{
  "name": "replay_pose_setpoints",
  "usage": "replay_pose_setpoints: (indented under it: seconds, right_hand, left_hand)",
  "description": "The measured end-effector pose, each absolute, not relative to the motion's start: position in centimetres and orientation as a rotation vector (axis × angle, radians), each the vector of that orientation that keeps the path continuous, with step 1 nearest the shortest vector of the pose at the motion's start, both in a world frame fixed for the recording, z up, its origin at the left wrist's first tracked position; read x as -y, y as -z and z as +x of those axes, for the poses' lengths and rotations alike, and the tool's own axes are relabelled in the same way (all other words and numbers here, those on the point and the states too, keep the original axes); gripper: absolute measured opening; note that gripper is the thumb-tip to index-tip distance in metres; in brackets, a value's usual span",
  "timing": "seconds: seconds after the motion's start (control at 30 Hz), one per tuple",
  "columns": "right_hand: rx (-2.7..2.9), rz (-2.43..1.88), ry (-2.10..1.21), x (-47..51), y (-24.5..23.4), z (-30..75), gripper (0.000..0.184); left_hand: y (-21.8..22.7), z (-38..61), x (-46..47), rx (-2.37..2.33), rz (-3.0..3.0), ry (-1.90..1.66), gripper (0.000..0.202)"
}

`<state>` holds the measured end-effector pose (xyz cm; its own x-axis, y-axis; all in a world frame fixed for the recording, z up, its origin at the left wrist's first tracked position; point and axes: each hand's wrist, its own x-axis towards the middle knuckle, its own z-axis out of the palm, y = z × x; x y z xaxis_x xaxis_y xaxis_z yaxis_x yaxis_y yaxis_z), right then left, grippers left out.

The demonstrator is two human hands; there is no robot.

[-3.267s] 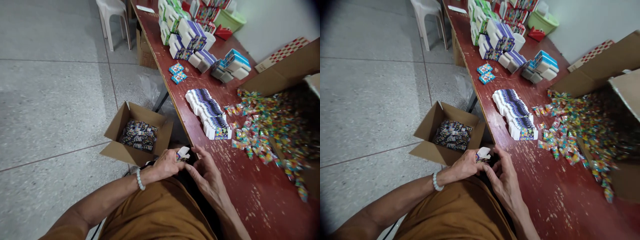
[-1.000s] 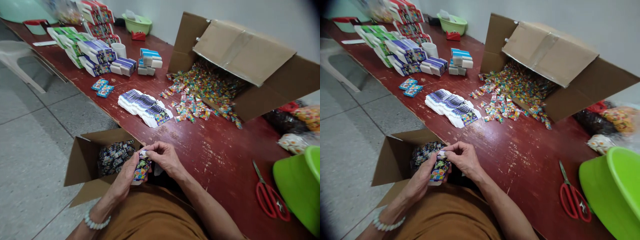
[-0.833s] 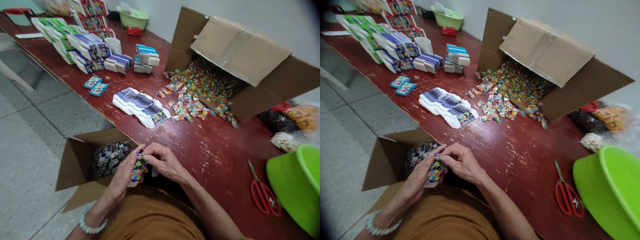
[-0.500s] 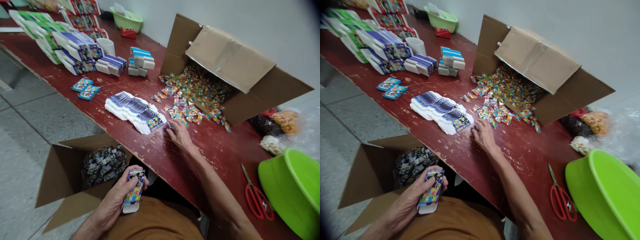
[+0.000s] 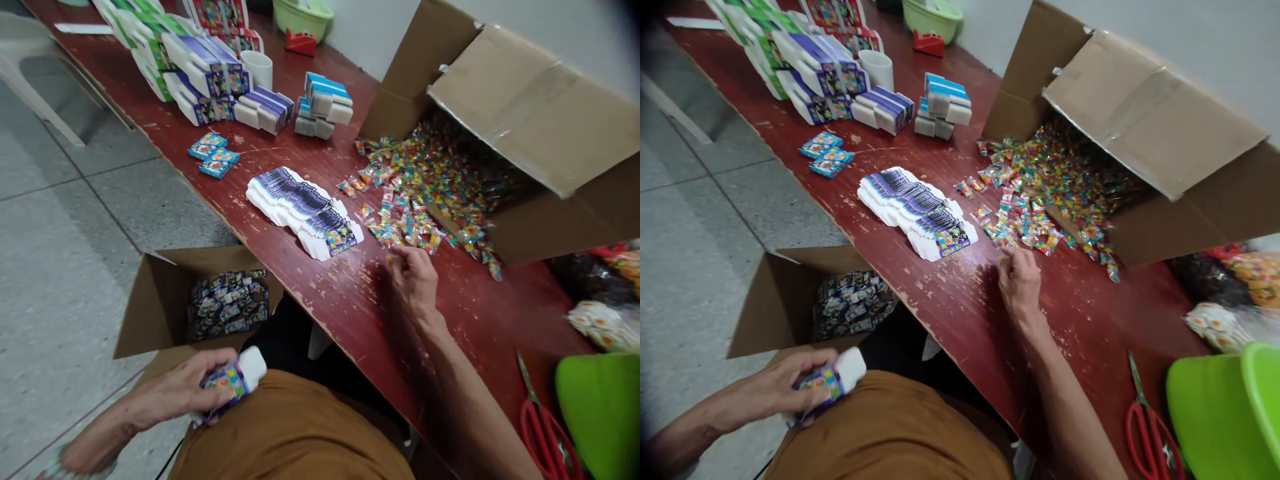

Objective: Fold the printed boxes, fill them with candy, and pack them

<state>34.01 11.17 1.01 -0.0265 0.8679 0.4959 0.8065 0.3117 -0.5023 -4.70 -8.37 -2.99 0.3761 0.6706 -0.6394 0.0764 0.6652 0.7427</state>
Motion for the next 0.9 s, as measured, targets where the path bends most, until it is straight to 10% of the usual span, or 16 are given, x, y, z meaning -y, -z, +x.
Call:
replay_pose_setpoints:
  seconds: [0.27,0.9]
  right_hand:
    - [1.426,-1.175,-1.253,-4.9,-5.6,27.4,0.028]
    - [1.578,-1.145,-1.263,-1.1,-2.5,21.4,0.029]
  left_hand:
    - [-1.4,3.4,3.6,-1.0,0.848,-0.683,0.027]
    - [-1.7,6.1,3.2,-1.052,0.866,-0.869,0.034]
